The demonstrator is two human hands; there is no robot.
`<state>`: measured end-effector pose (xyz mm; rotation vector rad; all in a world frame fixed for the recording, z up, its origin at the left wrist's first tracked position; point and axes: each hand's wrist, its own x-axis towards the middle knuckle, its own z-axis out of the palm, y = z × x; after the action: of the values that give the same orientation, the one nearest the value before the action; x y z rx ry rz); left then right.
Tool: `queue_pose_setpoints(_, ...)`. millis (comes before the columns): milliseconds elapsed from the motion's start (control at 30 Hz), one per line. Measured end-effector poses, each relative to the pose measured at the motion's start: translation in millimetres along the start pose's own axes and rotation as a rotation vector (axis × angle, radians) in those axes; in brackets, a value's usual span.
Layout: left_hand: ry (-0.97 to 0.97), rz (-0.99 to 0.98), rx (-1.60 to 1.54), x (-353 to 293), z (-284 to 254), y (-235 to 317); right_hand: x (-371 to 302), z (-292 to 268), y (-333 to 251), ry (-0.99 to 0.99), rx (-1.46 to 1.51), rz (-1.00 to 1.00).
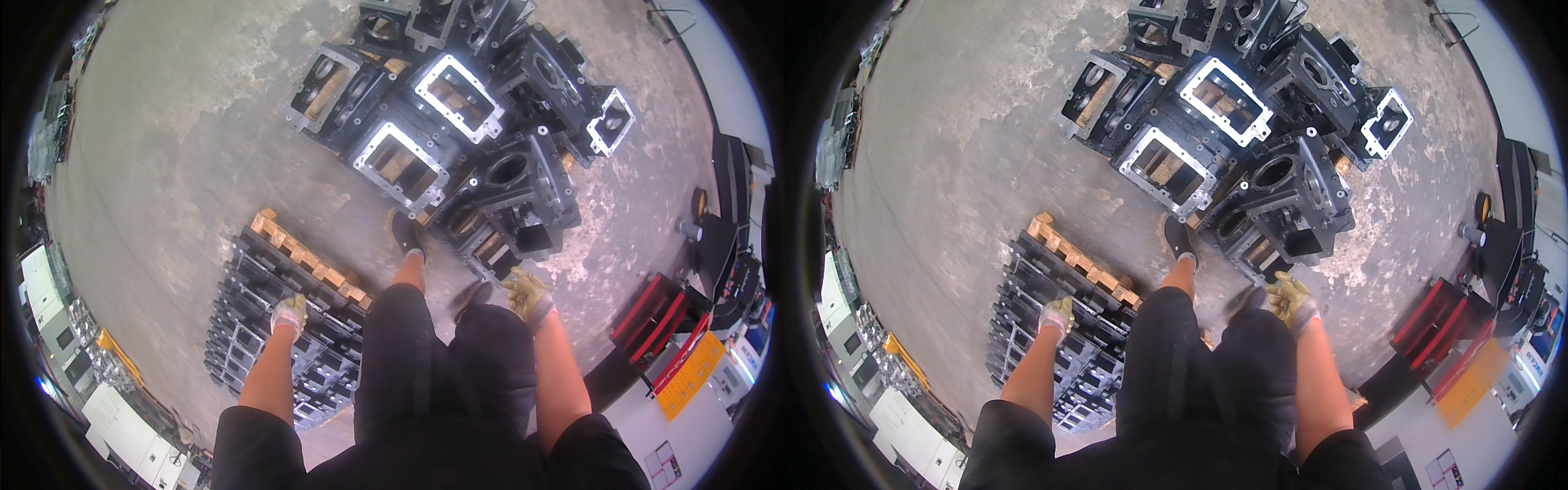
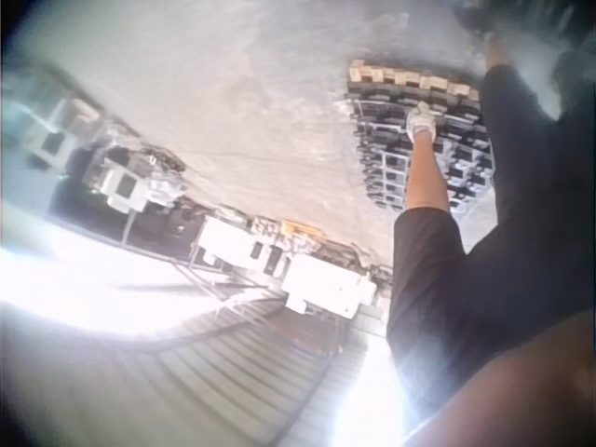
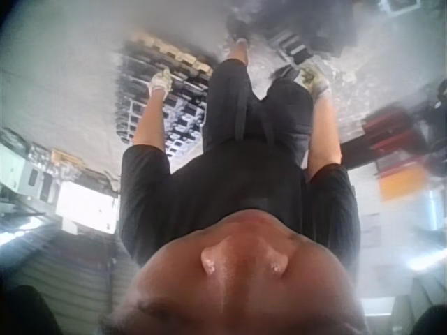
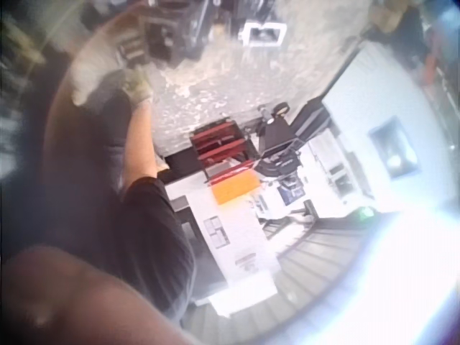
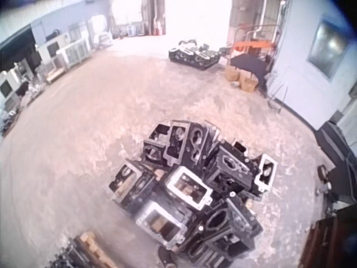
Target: The person handles large metal engine components, picking them up by hand and using a small metal pin to check holes in the castings before placing them back on a wooden pallet.
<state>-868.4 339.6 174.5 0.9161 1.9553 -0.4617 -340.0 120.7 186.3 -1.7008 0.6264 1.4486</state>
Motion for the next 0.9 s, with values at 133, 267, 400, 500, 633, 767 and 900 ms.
queue_pose_setpoints(133, -0.024, -0.071, 0.163, -10.6, -1.4, -59.4, -10.6, 25.4, 17.6, -0.021, -0.305, -0.096)
queue_pose_setpoints(267, 0.014, -0.049, 0.348, 6.1, 0.9, -154.5, 12.6, 7.8, 63.6, 0.021, -0.359, -0.047)
queue_pose_setpoints(400, -0.109, 0.132, 0.493, -33.8, -27.0, -177.1, 8.3, -38.3, 105.7, 0.1, -0.168, 0.104)
queue_pose_setpoints(500, -0.109, -0.072, 0.295, -67.2, -90.2, -158.4, -5.5, -65.4, 132.6, 0.131, -0.08, 0.124)
queue_pose_setpoints(633, 0.032, -0.028, 0.442, 1.2, -167.1, -155.6, -23.6, -99.0, 159.9, 0.135, 0.067, 0.051)
queue_pose_setpoints(767, -0.102, -0.01, 0.18, 24.6, -196.9, -62.0, -61.2, -118.2, 203.0, 0.243, 0.178, 0.003)
queue_pose_setpoints(900, -0.076, 0.23, 0.397, 98.7, -268.7, 13.5, -104.3, -18.4, 256.9, 0.472, 0.211, -0.017)
